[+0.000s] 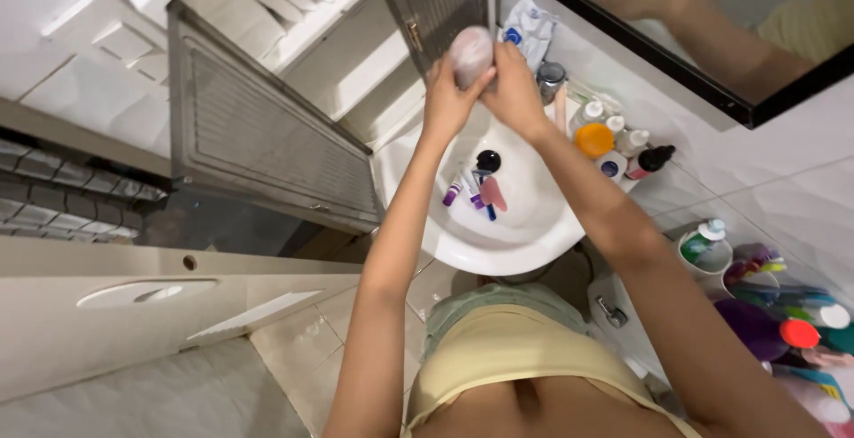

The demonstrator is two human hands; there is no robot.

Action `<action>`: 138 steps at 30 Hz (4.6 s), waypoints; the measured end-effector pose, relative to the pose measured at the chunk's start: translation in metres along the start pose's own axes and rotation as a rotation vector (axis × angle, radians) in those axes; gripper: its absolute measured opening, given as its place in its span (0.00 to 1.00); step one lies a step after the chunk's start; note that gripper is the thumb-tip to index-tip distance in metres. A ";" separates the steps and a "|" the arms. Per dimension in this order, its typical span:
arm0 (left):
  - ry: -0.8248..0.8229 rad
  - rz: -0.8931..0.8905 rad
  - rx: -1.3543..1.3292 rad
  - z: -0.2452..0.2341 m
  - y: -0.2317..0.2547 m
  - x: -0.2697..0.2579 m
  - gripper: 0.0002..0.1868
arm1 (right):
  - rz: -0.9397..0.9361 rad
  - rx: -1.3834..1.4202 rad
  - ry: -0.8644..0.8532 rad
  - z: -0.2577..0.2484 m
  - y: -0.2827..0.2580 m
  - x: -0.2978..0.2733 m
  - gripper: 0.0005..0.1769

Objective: Organizing and cleaning various toiletries and bathroom items on a sink and inside a cabinet.

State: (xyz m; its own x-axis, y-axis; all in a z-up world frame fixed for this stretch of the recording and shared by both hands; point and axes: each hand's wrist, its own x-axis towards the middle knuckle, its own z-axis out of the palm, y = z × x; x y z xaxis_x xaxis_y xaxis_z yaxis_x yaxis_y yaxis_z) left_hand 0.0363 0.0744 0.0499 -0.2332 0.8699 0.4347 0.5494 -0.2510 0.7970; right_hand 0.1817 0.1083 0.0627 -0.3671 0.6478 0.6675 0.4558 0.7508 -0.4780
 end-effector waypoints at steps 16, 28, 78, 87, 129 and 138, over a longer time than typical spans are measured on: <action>-0.124 -0.318 -0.117 0.112 -0.094 0.031 0.32 | 0.333 -0.003 0.099 0.047 0.099 -0.006 0.50; 0.024 -0.202 -0.121 0.055 -0.085 -0.004 0.26 | 0.088 0.130 0.395 0.018 -0.041 -0.016 0.41; -0.361 0.154 -0.349 0.012 -0.040 -0.140 0.21 | 0.534 0.091 0.017 0.038 -0.043 -0.176 0.36; -0.739 0.468 -0.341 0.047 0.064 -0.293 0.15 | 1.007 0.020 0.571 -0.063 -0.171 -0.342 0.22; -1.721 0.420 -0.080 0.148 -0.091 -0.693 0.16 | 2.087 -0.524 0.617 0.126 -0.199 -1.114 0.44; -1.560 0.391 -0.151 0.166 -0.101 -0.627 0.13 | 2.673 -0.136 0.755 0.053 -0.174 -0.948 0.45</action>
State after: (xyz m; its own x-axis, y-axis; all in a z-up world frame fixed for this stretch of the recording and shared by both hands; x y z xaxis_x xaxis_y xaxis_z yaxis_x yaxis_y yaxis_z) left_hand 0.2604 -0.3751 -0.3730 0.9482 0.2841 -0.1425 0.2743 -0.5051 0.8183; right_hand 0.4077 -0.6296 -0.5176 0.6360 -0.3917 -0.6648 -0.6231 -0.7690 -0.1429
